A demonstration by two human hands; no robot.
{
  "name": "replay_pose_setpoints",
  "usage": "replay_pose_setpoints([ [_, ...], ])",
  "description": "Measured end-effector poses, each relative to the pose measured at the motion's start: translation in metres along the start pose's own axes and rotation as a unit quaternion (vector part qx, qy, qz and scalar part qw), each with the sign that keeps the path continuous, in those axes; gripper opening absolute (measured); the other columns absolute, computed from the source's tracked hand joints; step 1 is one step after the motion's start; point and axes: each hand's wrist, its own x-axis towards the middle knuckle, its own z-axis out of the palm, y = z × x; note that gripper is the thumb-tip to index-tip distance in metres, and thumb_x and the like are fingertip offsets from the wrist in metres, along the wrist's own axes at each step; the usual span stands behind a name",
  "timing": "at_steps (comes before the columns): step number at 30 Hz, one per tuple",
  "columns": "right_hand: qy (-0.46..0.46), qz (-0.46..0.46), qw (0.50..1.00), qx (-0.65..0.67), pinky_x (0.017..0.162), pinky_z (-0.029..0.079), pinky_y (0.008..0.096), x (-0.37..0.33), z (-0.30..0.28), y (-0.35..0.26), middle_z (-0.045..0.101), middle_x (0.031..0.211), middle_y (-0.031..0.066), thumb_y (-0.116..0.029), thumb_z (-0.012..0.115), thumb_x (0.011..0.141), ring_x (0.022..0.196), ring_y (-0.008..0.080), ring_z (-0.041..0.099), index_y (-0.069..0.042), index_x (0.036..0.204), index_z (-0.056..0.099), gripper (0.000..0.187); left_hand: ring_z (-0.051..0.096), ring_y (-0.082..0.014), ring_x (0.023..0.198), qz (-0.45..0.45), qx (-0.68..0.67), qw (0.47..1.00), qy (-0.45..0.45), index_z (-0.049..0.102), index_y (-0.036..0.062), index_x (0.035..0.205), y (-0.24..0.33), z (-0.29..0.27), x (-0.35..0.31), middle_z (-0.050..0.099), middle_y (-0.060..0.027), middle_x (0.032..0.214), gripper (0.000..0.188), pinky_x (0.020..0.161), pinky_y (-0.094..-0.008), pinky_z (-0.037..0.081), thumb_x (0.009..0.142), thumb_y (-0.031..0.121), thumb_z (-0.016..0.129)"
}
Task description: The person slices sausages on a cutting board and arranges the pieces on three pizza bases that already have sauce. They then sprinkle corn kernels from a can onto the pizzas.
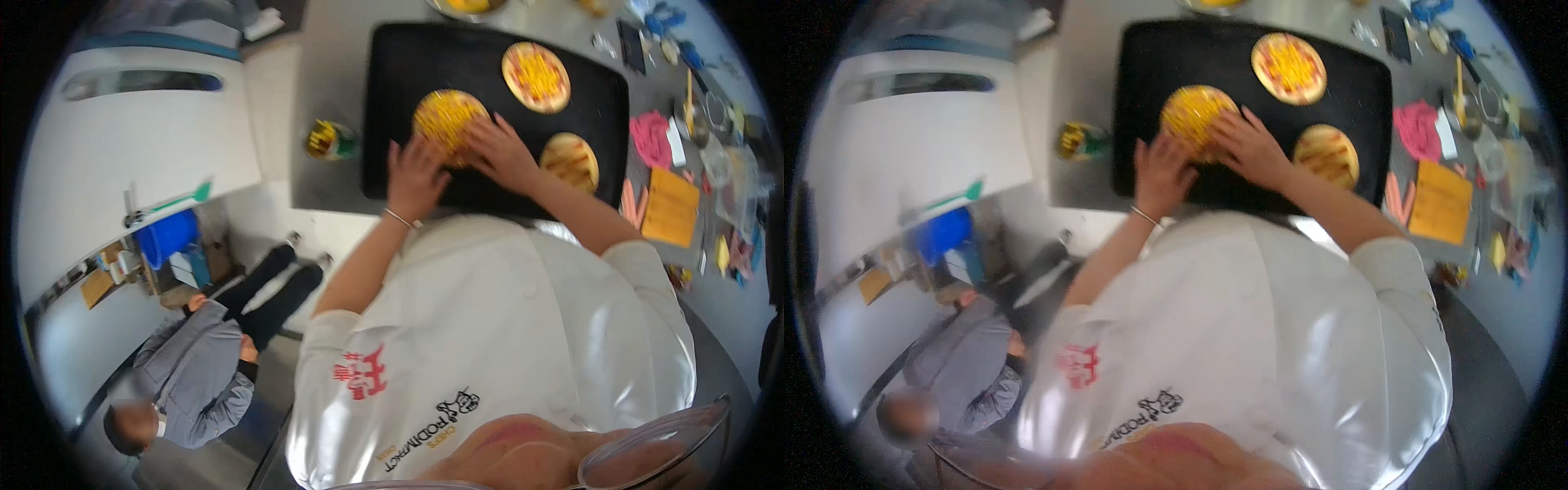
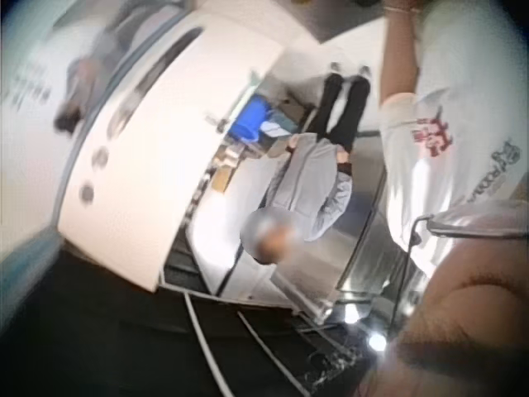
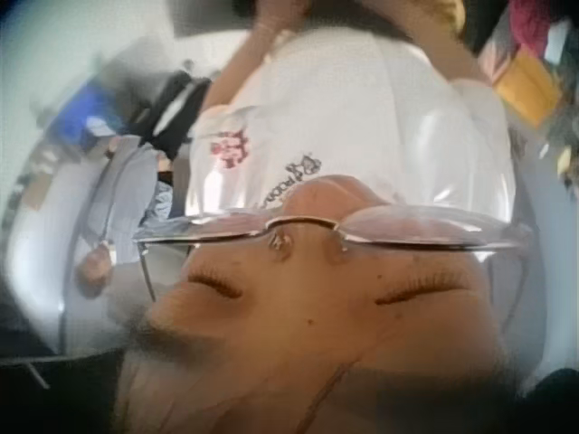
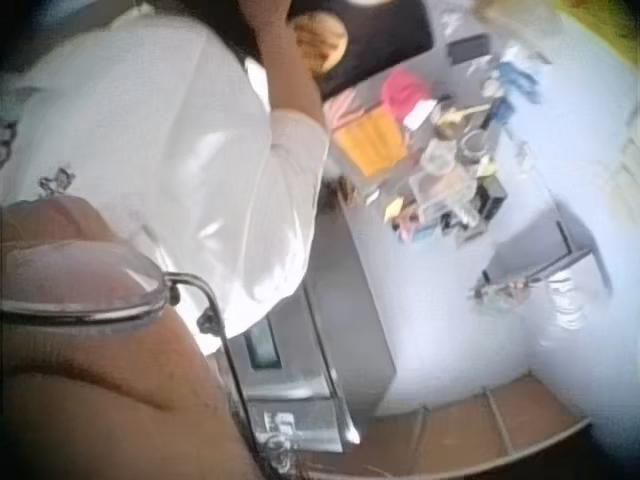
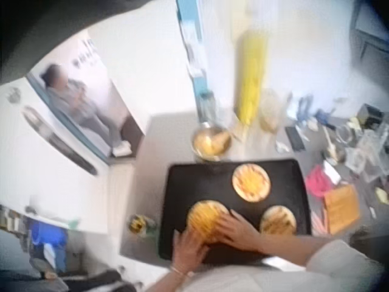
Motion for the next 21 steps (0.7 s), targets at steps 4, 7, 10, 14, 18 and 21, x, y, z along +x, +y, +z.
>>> replay_pose_setpoints([
  [4, 0.018, 0.041, 0.999, -0.021, 0.120, 0.025, 0.0515, 0.005, 0.009, 0.013, 0.050, 0.148, 0.0089, -0.024, 0.072, 0.088, 0.144, 0.0264, 0.038, -0.008, 0.133, 0.059, 0.049, 0.032, -0.0296, 0.145, -0.007, 0.003, 0.999, 0.038, 0.059, 0.0142, 0.136, -0.011, -0.009, 0.006, 0.049, -0.0055, 0.147, 0.048, 0.120, -0.0583, 0.017, 0.091, 0.029, 0.070],
  [7, 0.007, -0.006, 1.000, -0.008, 0.121, 0.024, 0.0514, 0.020, 0.013, 0.002, 0.050, 0.147, 0.0085, -0.027, 0.073, 0.088, 0.144, 0.0255, 0.038, -0.009, 0.133, 0.060, 0.051, 0.031, -0.0289, 0.146, -0.008, 0.012, 1.000, 0.013, 0.059, 0.0139, 0.137, -0.016, -0.010, 0.002, 0.049, -0.0048, 0.148, 0.049, 0.120, -0.0564, 0.017, 0.092, 0.030, 0.069],
  [10, -0.019, 0.010, 0.999, -0.050, 0.121, 0.023, 0.0512, 0.032, 0.013, 0.006, 0.051, 0.146, 0.0076, -0.029, 0.072, 0.089, 0.144, 0.0253, 0.038, -0.009, 0.131, 0.061, 0.048, 0.032, -0.0285, 0.145, -0.009, 0.004, 1.000, 0.024, 0.060, 0.0126, 0.134, -0.018, -0.011, 0.002, 0.049, -0.0049, 0.148, 0.047, 0.120, -0.0564, 0.018, 0.091, 0.029, 0.070],
  [14, 0.030, 0.000, 0.999, -0.013, 0.120, 0.024, 0.0514, 0.044, 0.012, 0.010, 0.055, 0.139, 0.0068, -0.028, 0.073, 0.087, 0.138, 0.0246, 0.043, -0.009, 0.124, 0.066, 0.042, 0.041, -0.0296, 0.137, -0.050, -0.014, 0.997, 0.064, 0.062, 0.0091, 0.129, -0.021, -0.016, 0.005, 0.053, -0.0070, 0.142, 0.042, 0.115, -0.0510, 0.028, 0.090, 0.024, 0.070],
  [18, 0.018, 0.005, 0.999, -0.050, 0.118, 0.027, 0.0504, 0.051, 0.009, 0.013, 0.057, 0.137, 0.0063, -0.027, 0.075, 0.085, 0.136, 0.0238, 0.044, -0.009, 0.121, 0.067, 0.042, 0.052, -0.0283, 0.120, -0.110, -0.006, 0.990, 0.091, 0.063, 0.0055, 0.126, -0.030, -0.008, 0.000, 0.059, -0.0072, 0.129, 0.041, 0.101, -0.0441, 0.039, 0.088, 0.018, 0.069],
  [21, 0.047, 0.028, 0.996, -0.071, 0.116, 0.029, 0.0492, 0.047, 0.005, 0.020, 0.056, 0.138, 0.0046, -0.028, 0.074, 0.085, 0.135, 0.0237, 0.045, -0.009, 0.120, 0.068, 0.040, 0.053, -0.0284, 0.119, -0.129, -0.003, 0.989, 0.072, 0.063, 0.0053, 0.126, -0.034, -0.004, -0.003, 0.060, -0.0071, 0.128, 0.041, 0.100, -0.0440, 0.040, 0.087, 0.017, 0.069],
])
